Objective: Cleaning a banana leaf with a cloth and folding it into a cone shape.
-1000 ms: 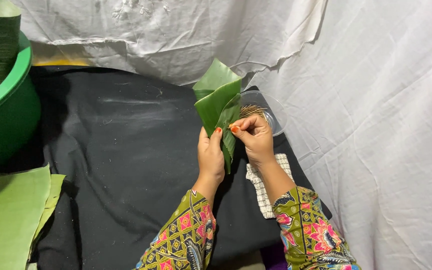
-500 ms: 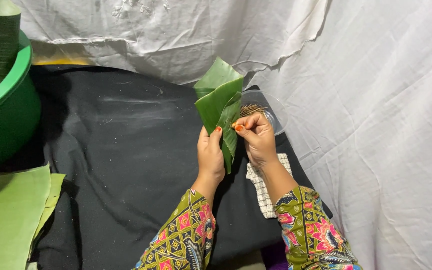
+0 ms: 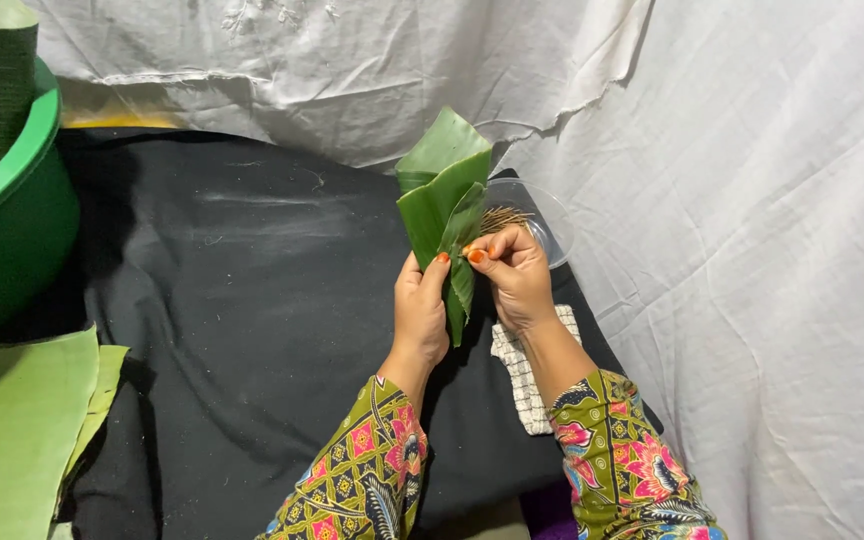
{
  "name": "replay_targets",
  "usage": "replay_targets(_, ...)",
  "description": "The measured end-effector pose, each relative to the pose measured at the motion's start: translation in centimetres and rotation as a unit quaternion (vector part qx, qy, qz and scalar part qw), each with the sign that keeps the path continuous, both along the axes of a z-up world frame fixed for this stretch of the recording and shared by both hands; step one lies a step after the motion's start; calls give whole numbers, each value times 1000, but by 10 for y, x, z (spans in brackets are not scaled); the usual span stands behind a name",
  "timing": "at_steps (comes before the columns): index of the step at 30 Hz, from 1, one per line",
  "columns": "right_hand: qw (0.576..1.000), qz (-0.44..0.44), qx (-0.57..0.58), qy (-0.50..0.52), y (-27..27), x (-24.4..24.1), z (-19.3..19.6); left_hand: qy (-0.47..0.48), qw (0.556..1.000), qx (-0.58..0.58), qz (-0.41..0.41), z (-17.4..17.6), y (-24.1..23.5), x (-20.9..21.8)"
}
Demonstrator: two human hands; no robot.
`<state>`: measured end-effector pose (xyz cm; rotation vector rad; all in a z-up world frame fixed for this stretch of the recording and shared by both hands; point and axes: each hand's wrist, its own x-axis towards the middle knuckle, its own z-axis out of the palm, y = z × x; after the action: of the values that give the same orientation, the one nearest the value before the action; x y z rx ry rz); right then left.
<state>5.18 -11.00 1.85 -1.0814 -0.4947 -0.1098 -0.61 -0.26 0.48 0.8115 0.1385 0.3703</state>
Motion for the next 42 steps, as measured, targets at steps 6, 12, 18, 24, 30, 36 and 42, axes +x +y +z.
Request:
replay_targets(6,997,-32,-60,-30,1,-3,1,0,1000,8,0,1,0,-1)
replay_targets(12,995,-51,-50,-75,4,2,-3,-6,1000,-10,-15,20,-3,-7)
replay_targets(18,988,-88,-47,-117,1,-3,8,-23,999,35,-21,26,-3,-12)
replay_targets(24,995,-84,-10,-57,3,-9,17,-59,996,34,-60,23,-5,-10)
replay_targets(30,997,12,64,-37,8,-28,39,-62,985,99,-130,17,-8,-13)
replay_targets(36,996,50,62,-39,-6,-19,30,29,928,336,-161,47,0,-28)
replay_targets(42,996,43,55,-56,0,-22,35,88,893,406,-173,66,-2,-35)
